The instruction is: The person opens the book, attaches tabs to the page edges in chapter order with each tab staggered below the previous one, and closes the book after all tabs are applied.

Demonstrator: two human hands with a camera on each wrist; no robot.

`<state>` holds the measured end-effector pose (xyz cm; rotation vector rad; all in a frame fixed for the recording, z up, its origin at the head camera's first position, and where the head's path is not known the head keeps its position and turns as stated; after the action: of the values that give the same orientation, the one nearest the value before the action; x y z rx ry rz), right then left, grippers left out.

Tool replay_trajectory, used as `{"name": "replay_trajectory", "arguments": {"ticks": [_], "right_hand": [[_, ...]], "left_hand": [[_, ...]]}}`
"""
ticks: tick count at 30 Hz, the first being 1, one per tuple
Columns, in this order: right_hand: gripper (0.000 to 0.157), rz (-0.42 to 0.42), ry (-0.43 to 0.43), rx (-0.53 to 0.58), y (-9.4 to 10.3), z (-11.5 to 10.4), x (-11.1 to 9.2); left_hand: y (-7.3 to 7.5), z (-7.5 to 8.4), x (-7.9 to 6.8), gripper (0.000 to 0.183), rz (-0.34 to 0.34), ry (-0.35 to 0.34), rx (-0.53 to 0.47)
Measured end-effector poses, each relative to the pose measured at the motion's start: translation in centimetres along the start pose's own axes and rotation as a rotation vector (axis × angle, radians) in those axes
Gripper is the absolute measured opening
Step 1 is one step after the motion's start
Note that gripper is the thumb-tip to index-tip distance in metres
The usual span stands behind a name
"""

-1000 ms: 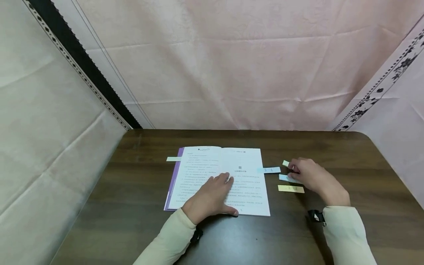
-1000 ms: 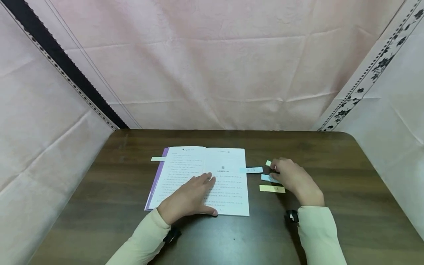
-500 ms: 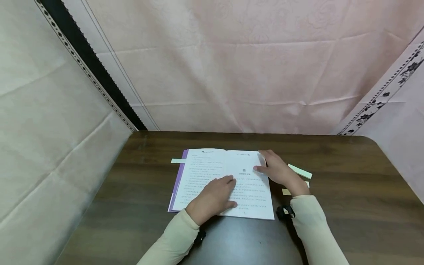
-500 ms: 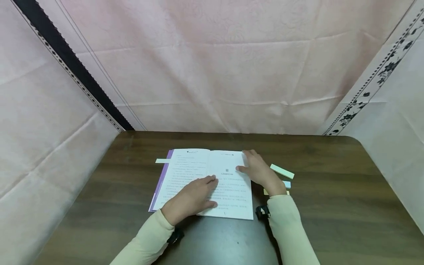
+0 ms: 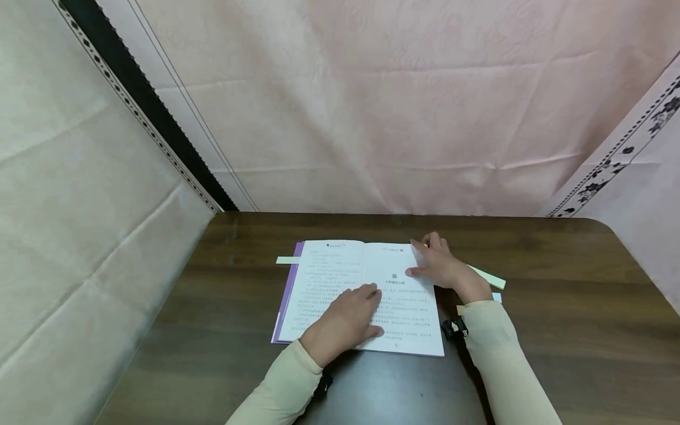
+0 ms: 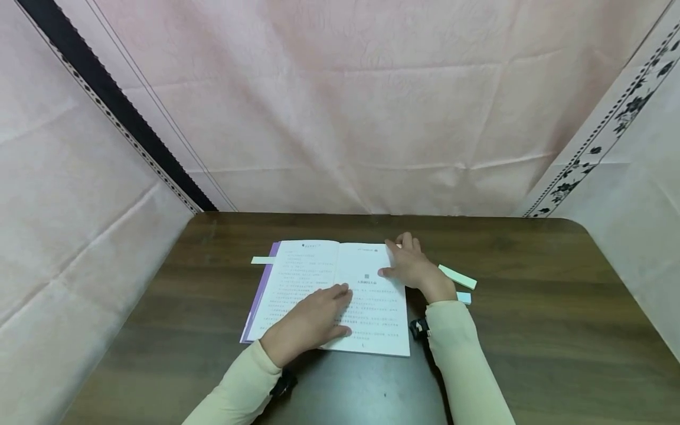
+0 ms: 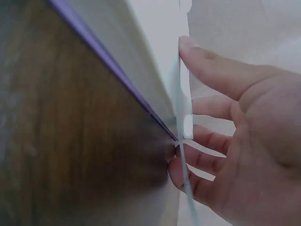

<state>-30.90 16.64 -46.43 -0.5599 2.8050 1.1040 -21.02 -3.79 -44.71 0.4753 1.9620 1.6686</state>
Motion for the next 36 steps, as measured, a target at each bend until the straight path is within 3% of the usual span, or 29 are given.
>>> {"name": "replay_trajectory", "arguments": {"ticks": [8, 10, 13, 17, 20, 23, 25, 29, 32, 36], "right_hand": [[0.071, 0.06, 0.02, -0.287, -0.1, -2.0, -0.6], [0.065, 0.086, 0.041, -0.283, 0.4, -2.5, -0.9], [0.054, 0.053, 0.064, -0.09, 1.9, -2.6, -1.6], [0.076, -0.163, 0.04, 0.356, 3.8, -1.4, -3.5], [0.1, -0.385, 0.083, 0.666, 2.7, -0.8, -4.4], [0.105, -0.528, 0.122, 0.867, 0.1, -1.0, -5.0], [0.098, -0.531, 0.118, 0.88, -1.5, -1.3, -5.5], [0.076, -0.527, 0.094, 0.794, -3.6, -1.7, -6.6], [0.068, -0.532, 0.071, 0.773, -4.4, -1.5, -7.1], [0.074, -0.483, 0.086, 0.624, -4.7, -1.6, -7.3]], "left_hand": [[0.3, -0.2, -0.1, 0.069, -0.004, -0.006, -0.009], [0.3, -0.3, 0.0, 0.07, -0.007, -0.005, -0.023], [0.2, -0.6, 0.3, 0.072, -0.018, -0.005, -0.079], [0.1, -1.6, 0.7, 0.069, -0.029, 0.008, -0.234], [-0.2, -2.3, 0.7, 0.067, -0.022, 0.023, -0.386], [-0.4, -2.5, 0.9, 0.071, -0.021, 0.027, -0.559], [-0.2, -2.4, 1.0, 0.073, -0.031, 0.023, -0.687], [0.3, -2.1, 0.8, 0.077, -0.059, 0.038, -0.885], [0.9, -2.0, 0.5, 0.083, -0.057, 0.073, -0.899], [2.0, -2.1, -0.1, 0.088, -0.05, 0.111, -0.917]]}}
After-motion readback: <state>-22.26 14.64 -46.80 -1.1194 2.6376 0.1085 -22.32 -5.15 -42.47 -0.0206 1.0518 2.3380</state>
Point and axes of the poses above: each hand's wrist, its own x-axis towards the middle knuckle, its own y-axis out of the back of the hand, z = x × y, the point moved 4 cm from there along x, towards the middle knuckle, and after that the axes turned 13 degrees about x, right-handed, at the moved point
